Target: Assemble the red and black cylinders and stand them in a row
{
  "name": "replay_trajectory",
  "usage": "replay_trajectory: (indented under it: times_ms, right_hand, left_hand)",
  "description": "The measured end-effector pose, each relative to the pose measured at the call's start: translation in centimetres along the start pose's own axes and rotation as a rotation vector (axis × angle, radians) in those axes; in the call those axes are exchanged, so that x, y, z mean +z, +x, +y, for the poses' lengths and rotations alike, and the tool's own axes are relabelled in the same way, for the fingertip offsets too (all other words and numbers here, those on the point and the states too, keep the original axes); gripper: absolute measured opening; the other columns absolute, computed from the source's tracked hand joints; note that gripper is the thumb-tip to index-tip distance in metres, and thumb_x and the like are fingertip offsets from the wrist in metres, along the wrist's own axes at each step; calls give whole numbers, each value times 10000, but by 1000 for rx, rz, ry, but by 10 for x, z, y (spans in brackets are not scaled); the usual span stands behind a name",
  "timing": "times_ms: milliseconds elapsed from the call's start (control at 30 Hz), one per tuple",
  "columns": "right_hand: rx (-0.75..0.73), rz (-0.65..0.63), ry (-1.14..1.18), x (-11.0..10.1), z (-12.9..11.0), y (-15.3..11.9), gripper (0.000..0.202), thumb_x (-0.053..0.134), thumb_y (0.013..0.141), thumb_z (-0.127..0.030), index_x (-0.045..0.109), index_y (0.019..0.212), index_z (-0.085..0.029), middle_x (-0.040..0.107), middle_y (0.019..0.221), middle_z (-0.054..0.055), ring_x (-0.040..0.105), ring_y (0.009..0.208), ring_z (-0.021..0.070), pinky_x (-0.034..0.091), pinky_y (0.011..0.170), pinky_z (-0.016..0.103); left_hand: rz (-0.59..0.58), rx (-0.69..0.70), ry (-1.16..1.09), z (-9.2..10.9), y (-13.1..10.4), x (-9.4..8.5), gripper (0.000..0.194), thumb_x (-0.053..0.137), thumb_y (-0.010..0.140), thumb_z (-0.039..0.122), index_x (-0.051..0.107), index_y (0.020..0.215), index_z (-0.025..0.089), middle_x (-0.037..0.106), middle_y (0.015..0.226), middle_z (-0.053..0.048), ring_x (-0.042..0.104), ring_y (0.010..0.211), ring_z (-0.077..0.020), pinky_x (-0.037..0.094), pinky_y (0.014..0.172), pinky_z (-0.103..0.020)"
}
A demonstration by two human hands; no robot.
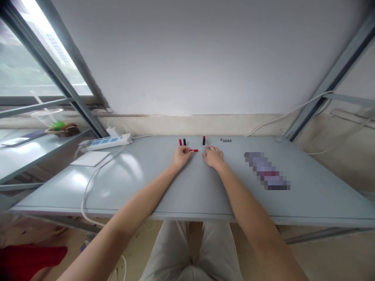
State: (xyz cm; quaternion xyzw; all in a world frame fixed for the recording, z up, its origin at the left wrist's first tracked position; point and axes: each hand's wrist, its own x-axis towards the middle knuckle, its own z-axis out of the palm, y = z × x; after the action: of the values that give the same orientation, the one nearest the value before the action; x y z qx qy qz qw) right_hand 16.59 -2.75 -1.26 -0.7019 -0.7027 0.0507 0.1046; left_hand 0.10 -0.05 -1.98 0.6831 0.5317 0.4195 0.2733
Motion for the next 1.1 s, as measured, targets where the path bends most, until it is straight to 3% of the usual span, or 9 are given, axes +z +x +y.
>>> replay_trajectory:
  times_ms: [167, 267, 367, 633, 833, 1100]
  right_hand:
    - [-93, 112, 128, -10, -8, 0, 269, 440, 859, -291, 565, 1070, -179, 573, 1125, 126, 491, 1075, 250, 372, 891, 369]
    - [-54, 255, 259, -15, -8, 3, 236, 389, 856, -204, 556, 1021, -186, 614, 1008, 109, 550, 950, 216, 400, 820, 319]
    - [23, 342, 403, -18, -5, 7, 240, 368, 855, -213, 551, 1009, -189, 631, 955, 102, 571, 887, 212, 414, 784, 319]
    - [101, 282, 724, -13, 2, 15, 163, 417, 822, -259, 555, 857, -180, 642, 800, 70, 587, 755, 168, 438, 731, 295]
    - [198, 224, 936, -17, 2, 12, 126, 449, 811, -269, 526, 789, -171, 626, 780, 65, 547, 629, 122, 428, 604, 246]
    - [259, 162, 1043, -18, 3, 11, 109, 464, 799, -258, 520, 753, -176, 605, 764, 52, 485, 557, 96, 351, 489, 217]
  left_hand:
    - [30, -24, -33, -2, 3, -1, 179, 654, 692, 320, 658, 734, 146, 622, 675, -32, 555, 649, -127, 441, 652, -266]
    - [52, -46, -59, -2, 3, -2, 190, 657, 687, 332, 660, 737, 149, 628, 686, -37, 556, 649, -128, 441, 653, -267]
    - [51, -88, -73, 1, 3, -3, 196, 652, 691, 336, 662, 742, 147, 627, 682, -36, 554, 644, -127, 440, 646, -265]
    - [38, -148, -177, 8, 0, -6, 169, 647, 701, 307, 666, 750, 146, 624, 664, -29, 531, 614, -113, 426, 611, -249]
    - [47, -202, -265, 11, -2, -9, 185, 642, 712, 333, 664, 764, 157, 641, 709, -39, 543, 655, -121, 433, 646, -257]
    - [15, -230, -430, 11, -2, -10, 186, 662, 698, 318, 673, 774, 149, 666, 762, -60, 566, 707, -128, 445, 719, -274]
